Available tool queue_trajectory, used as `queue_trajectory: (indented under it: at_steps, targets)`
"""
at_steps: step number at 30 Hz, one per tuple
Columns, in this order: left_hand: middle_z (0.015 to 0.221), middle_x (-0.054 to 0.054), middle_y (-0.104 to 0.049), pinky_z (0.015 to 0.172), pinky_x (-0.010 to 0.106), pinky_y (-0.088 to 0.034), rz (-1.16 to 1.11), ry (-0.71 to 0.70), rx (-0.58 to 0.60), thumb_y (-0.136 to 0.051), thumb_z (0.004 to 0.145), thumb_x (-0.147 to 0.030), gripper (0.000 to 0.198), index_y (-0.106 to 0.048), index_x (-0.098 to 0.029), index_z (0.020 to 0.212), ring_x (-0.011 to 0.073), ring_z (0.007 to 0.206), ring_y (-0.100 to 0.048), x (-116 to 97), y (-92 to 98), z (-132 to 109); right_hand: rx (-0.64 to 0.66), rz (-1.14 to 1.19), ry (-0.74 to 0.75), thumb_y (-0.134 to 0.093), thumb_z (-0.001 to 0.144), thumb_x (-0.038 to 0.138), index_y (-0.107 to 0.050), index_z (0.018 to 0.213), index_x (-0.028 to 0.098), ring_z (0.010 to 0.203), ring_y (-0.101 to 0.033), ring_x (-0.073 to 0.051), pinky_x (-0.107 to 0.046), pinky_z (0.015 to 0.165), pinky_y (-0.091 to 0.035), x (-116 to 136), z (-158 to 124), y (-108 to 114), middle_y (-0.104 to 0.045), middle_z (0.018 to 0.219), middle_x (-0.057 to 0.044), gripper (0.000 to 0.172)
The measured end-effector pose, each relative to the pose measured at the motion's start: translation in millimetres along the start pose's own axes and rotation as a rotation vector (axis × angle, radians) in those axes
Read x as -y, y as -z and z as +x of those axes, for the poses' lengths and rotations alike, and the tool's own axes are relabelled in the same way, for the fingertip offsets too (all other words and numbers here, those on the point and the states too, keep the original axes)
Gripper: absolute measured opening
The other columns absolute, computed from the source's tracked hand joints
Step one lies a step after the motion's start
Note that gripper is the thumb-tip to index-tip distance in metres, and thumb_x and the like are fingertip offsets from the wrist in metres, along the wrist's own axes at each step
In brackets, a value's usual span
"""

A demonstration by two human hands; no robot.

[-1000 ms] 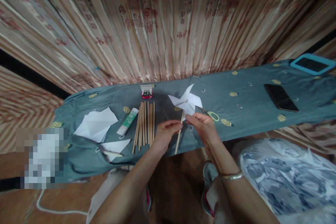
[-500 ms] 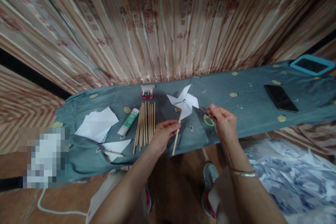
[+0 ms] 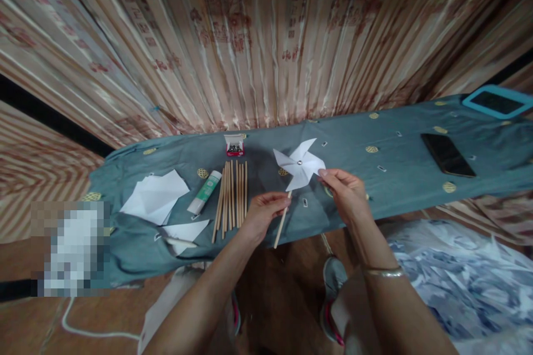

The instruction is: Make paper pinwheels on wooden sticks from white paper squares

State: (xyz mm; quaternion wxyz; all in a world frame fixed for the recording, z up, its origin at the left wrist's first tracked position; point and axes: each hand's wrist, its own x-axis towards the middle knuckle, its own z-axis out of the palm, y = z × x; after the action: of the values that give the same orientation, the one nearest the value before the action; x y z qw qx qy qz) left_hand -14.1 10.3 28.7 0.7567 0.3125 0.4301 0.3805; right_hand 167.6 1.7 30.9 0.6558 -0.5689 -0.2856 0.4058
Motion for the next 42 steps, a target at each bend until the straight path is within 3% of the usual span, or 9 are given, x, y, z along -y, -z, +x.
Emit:
queue_trajectory:
  at_steps: [16, 28, 35, 42]
  targets:
    - [0.061, 0.000, -0.068, 0.059, 0.020, -0.045, -0.026, -0.052, -0.078, -0.089, 0.040, -0.030, 0.031, -0.073, -0.016, 0.063, 0.0079, 0.056, -0.057, 3, -0.6, 3, 0.140, 0.015, -0.055, -0.083, 0.057, 0.040, -0.069, 0.059, 0.021, 0.059, -0.053, -0.011, -0.025, 0.063, -0.041, -3, -15, -12, -0.064, 0.060, 0.003, 0.023]
    - [0.063, 0.001, -0.068, 0.060, 0.022, -0.045, -0.012, -0.074, -0.072, -0.088, 0.043, -0.030, 0.030, -0.074, -0.016, 0.065, 0.0088, 0.057, -0.057, 3, -2.3, 2, 0.274, 0.029, -0.093, -0.081, 0.060, 0.042, -0.066, 0.057, 0.021, 0.058, -0.052, -0.011, -0.025, 0.061, -0.040, -5, -24, -22, -0.063, 0.059, 0.003, 0.027]
    - [0.062, 0.001, -0.068, 0.061, 0.023, -0.046, 0.012, -0.075, -0.100, -0.087, 0.043, -0.030, 0.030, -0.073, -0.016, 0.065, 0.0104, 0.058, -0.058, 5, -0.8, 4, 0.209, 0.037, -0.087, -0.080, 0.061, 0.045, -0.069, 0.061, 0.022, 0.058, -0.052, -0.012, -0.025, 0.058, -0.040, -4, -21, -17, -0.063, 0.060, 0.002, 0.026]
    - [0.062, 0.000, -0.067, 0.061, 0.022, -0.045, -0.003, -0.071, -0.090, -0.087, 0.043, -0.029, 0.029, -0.074, -0.016, 0.065, 0.0095, 0.059, -0.057, 4, -2.6, 3, 0.233, 0.062, -0.090, -0.081, 0.059, 0.044, -0.066, 0.057, 0.021, 0.058, -0.053, -0.012, -0.026, 0.063, -0.042, -6, -24, -24, -0.062, 0.059, 0.002, 0.028]
